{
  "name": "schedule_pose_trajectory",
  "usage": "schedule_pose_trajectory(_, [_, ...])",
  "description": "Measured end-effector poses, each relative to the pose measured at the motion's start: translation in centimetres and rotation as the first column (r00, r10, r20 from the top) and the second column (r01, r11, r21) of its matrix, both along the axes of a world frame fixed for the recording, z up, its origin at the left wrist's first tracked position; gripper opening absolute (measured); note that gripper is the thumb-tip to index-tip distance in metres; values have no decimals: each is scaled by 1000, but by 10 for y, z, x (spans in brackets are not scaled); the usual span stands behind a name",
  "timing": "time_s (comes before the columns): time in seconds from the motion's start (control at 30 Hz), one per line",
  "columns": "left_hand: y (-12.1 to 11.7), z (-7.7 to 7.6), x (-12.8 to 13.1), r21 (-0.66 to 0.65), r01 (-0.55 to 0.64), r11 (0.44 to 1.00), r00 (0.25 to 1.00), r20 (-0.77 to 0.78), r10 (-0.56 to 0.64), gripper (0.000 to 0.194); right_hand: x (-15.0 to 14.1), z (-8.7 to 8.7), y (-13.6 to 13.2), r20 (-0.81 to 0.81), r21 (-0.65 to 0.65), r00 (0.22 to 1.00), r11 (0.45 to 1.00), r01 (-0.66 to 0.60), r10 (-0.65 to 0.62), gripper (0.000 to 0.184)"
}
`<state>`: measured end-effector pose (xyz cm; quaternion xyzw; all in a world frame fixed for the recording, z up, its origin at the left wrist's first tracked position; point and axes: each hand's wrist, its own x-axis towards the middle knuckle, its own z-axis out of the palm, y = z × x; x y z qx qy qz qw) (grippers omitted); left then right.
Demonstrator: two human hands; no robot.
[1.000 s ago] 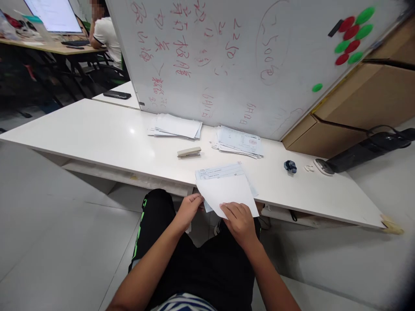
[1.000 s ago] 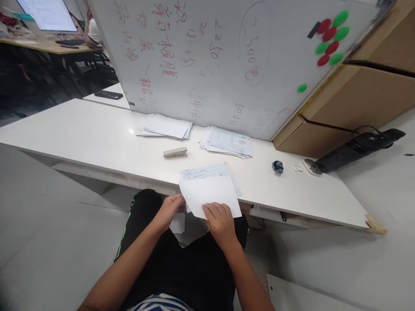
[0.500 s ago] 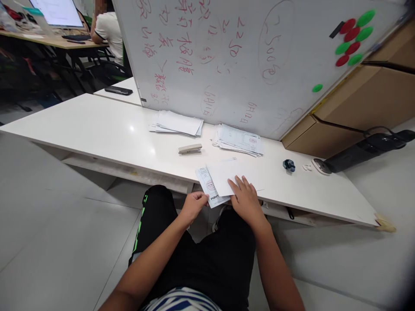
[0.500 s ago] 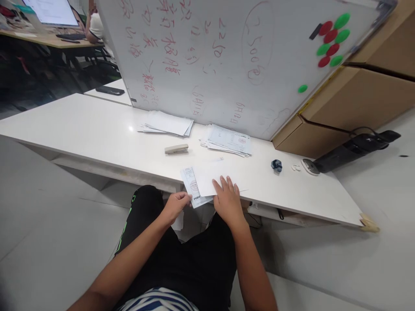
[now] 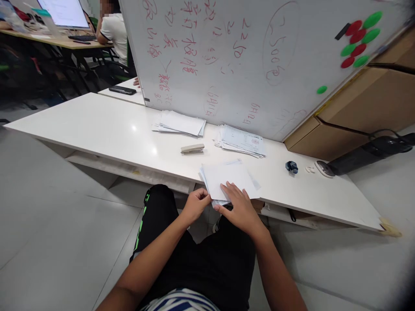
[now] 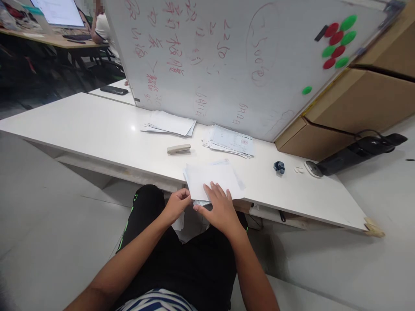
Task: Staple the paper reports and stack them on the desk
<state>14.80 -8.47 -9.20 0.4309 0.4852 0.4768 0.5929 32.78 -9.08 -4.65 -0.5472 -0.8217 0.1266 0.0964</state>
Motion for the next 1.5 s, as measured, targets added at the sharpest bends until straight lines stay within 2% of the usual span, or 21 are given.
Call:
schedule_pose_trajectory(0.17, [2,-2,1,27,21,999,1000,18,-21,30,-2,-4,2,-25,78,999,997,26,-24,59])
schedule_pose_trajectory(0.33, [-4,1,-1,27,43,999,998,44,-44,32,6,-9,13,-41,213,994,971,108,-102,42])
schedule_pose_trajectory(0.47, [-15,16,-12,36,21,999,999,49,-22,31,21,-17,33,-50,309,981,931,195,-189,38])
schedule_pose_trajectory(0.57, [-25,37,-32,125,-31,992,999,-26,34,26,36,-26,49,-109,334,966,907,257,-234,35])
schedule_pose_trajectory(0.63, [-26,56,-50,202,-70,977,995,-52,82,23,43,-33,55,-157,351,958,893,283,-242,34])
schedule_pose_trajectory(0.7, [-19,83,-66,279,-102,955,992,-47,119,24,47,-38,58,-196,366,950,881,300,-242,35])
schedule_pose_trajectory(0.77, [-3,117,-73,392,-114,913,991,-17,131,26,48,-43,59,-225,369,944,875,313,-242,36])
schedule_pose_trajectory(0.8, [9,137,-72,473,-114,874,992,0,129,25,48,-44,59,-239,366,940,874,320,-244,36])
schedule_pose_trajectory(0.83, [22,159,-67,556,-108,824,993,23,115,24,47,-45,59,-252,358,936,874,328,-248,36])
schedule_pose_trajectory(0.9, [51,203,-47,700,-28,713,1000,26,13,22,46,-46,58,-270,344,928,875,341,-256,37])
schedule_pose_trajectory(0.97, [81,242,-17,767,137,626,987,-51,-154,37,46,-46,57,-277,344,926,873,346,-258,38])
schedule_pose_trajectory(1.0, [96,256,-1,786,180,592,974,-59,-218,35,46,-46,57,-278,352,926,870,346,-256,38])
schedule_pose_trajectory(1.07, [126,272,30,735,178,654,977,-52,-208,28,46,-45,56,-280,371,926,861,347,-253,39])
schedule_pose_trajectory(1.1, [141,272,44,701,192,687,976,-65,-207,27,46,-45,56,-281,375,926,860,347,-252,39])
schedule_pose_trajectory(1.17, [177,258,67,641,261,722,963,-123,-239,24,46,-44,56,-286,373,925,861,347,-249,38])
schedule_pose_trajectory(1.2, [196,244,75,595,311,741,950,-175,-258,23,46,-44,56,-289,366,925,864,345,-247,37])
schedule_pose_trajectory(1.27, [233,207,86,395,338,854,914,-353,-198,18,45,-43,56,-301,350,920,868,353,-253,37])
schedule_pose_trajectory(1.33, [264,165,88,202,283,938,837,-529,-139,17,45,-42,56,-312,335,911,866,372,-270,37])
schedule_pose_trajectory(1.4, [283,128,85,81,204,976,734,-672,-98,16,45,-41,57,-319,325,905,864,384,-282,37])
schedule_pose_trajectory(1.47, [290,101,79,43,152,988,613,-788,-60,19,45,-40,58,-323,315,903,868,385,-283,36])
schedule_pose_trajectory(1.5, [289,93,76,56,142,988,546,-837,-31,24,45,-40,58,-325,310,902,869,385,-284,36])
